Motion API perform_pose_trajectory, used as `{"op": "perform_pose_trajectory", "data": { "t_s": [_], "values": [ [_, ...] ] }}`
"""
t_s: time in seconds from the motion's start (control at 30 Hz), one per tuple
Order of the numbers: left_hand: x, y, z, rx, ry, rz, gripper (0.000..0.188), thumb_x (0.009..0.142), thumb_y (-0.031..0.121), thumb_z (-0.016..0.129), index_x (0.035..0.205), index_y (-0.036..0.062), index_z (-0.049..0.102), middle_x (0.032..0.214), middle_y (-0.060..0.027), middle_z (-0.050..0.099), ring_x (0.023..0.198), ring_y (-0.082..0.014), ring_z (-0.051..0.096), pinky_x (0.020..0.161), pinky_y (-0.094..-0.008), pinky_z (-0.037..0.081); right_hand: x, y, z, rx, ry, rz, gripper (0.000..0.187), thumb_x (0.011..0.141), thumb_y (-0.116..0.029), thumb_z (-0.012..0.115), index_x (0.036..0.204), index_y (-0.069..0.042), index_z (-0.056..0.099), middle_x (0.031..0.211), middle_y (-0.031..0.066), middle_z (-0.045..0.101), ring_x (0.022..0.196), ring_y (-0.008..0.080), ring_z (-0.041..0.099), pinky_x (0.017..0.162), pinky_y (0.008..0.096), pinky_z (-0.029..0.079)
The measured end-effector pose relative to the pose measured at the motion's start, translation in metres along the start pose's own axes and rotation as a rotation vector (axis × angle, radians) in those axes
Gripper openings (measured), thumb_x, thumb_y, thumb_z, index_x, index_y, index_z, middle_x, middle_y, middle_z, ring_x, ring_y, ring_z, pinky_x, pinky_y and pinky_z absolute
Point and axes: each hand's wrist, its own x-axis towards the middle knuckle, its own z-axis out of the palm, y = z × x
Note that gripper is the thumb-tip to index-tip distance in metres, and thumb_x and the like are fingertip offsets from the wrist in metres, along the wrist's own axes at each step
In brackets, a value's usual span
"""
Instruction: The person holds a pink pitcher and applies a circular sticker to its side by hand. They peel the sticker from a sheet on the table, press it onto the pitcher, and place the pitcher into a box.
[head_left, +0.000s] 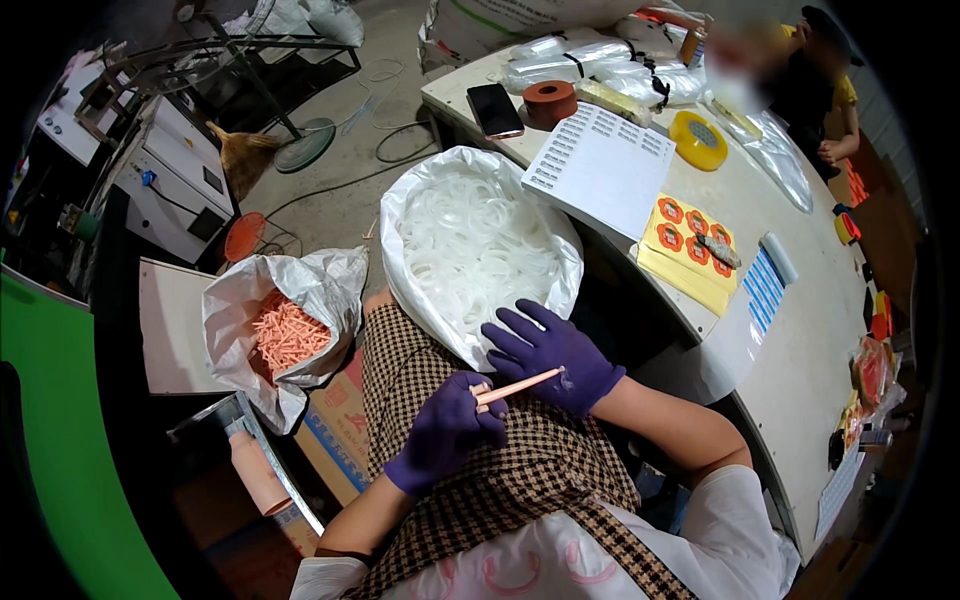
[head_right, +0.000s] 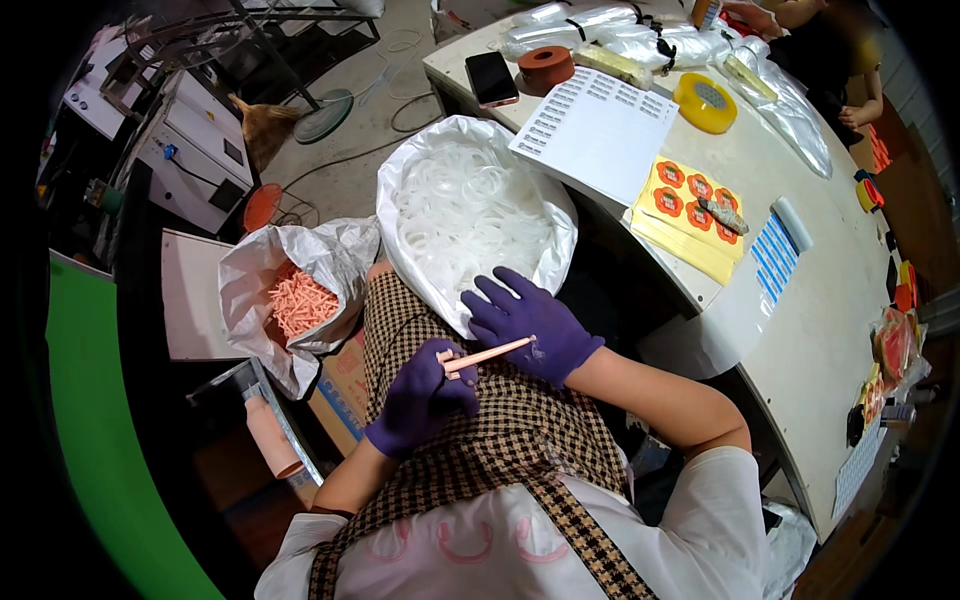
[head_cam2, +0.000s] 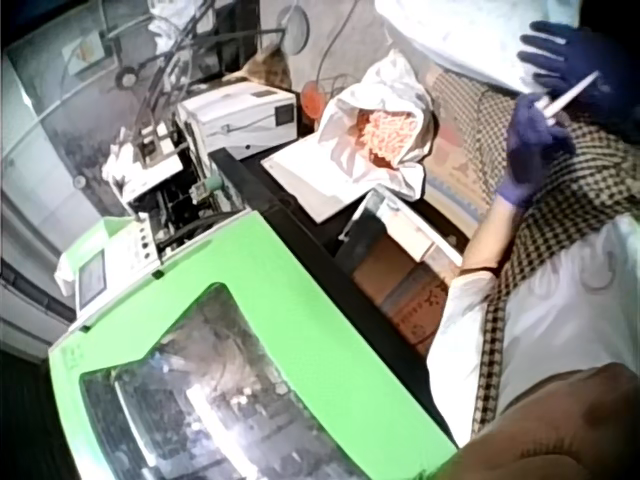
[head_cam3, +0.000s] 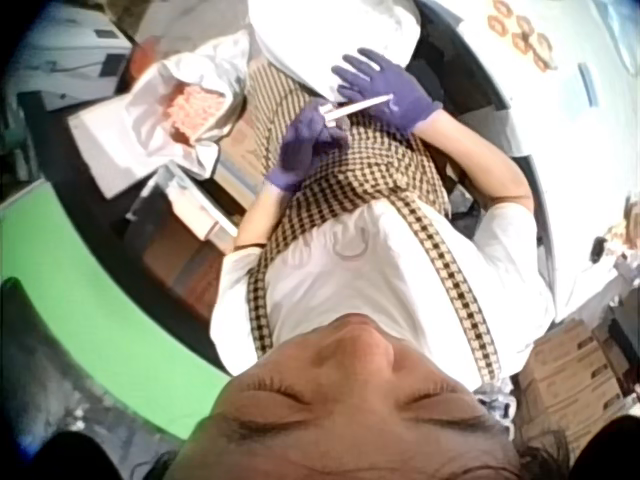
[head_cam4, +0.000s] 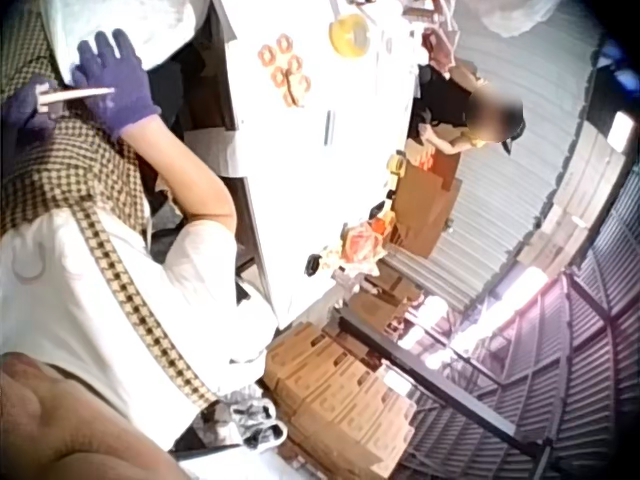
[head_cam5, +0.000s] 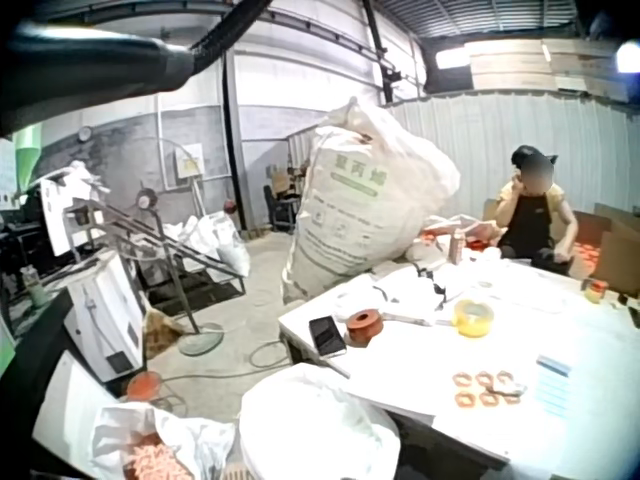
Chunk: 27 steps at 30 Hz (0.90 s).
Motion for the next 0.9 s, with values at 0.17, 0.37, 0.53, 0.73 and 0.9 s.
{"op": "perform_pose_trajectory", "data": {
  "t_s": [0.17,0.37,0.53,0.73,0.9],
  "values": [
    [-0.007,0.011,0.016,-1.927,0.288,-0.914,0.025,0.106,0.044,0.045,0.109,0.0213,0.054,0.074,0.0049,0.044,0.061,-0.0096,0.04,0.059,-0.0279,0.036,0.0,0.01,0.015,-0.098,-0.006,0.042,0.028,0.088,-0.019,0.058,0.113,-0.01,0.066,0.132,0.0113,0.061,0.124,0.0304,0.056,0.112,0.047,0.04],
    [0.031,0.018,0.009,-1.901,0.628,-1.024,0.024,0.108,0.044,0.038,0.116,0.0231,0.049,0.09,0.0037,0.046,0.067,-0.0069,0.04,0.062,-0.0244,0.035,-0.037,0.007,0.023,0.255,0.07,0.274,0.033,0.085,-0.023,0.067,0.116,-0.01,0.065,0.126,0.0141,0.062,0.118,0.0332,0.058,0.098,0.0473,0.048],
    [0.058,-0.005,0.054,-1.534,0.294,-0.884,0.023,0.109,0.024,0.043,0.126,0.0083,0.046,0.109,-0.0063,0.057,0.079,-0.0095,0.054,0.07,-0.0258,0.047,-0.092,-0.014,0.028,0.508,0.057,0.494,0.032,0.087,-0.023,0.067,0.116,-0.008,0.067,0.122,0.0149,0.063,0.112,0.0338,0.06,0.095,0.0448,0.048],
    [0.107,-0.032,0.129,-1.26,0.007,-0.993,0.03,0.108,0.027,0.048,0.131,0.0083,0.049,0.106,-0.008,0.063,0.073,-0.008,0.06,0.06,-0.0191,0.045,-0.188,-0.064,0.02,0.371,0.121,0.765,0.027,0.089,-0.02,0.066,0.113,-0.009,0.069,0.116,0.0128,0.065,0.107,0.0322,0.063,0.091,0.0431,0.05],
    [0.138,-0.035,0.209,-1.212,-0.104,-1.156,0.029,0.106,0.026,0.048,0.13,0.0093,0.05,0.103,-0.0094,0.064,0.068,-0.0136,0.063,0.054,-0.0242,0.047,-0.277,-0.126,-0.001,0.363,0.09,1.009,0.026,0.087,-0.018,0.068,0.112,-0.01,0.071,0.107,0.0136,0.068,0.099,0.0339,0.065,0.086,0.0437,0.052]
  ]
}}
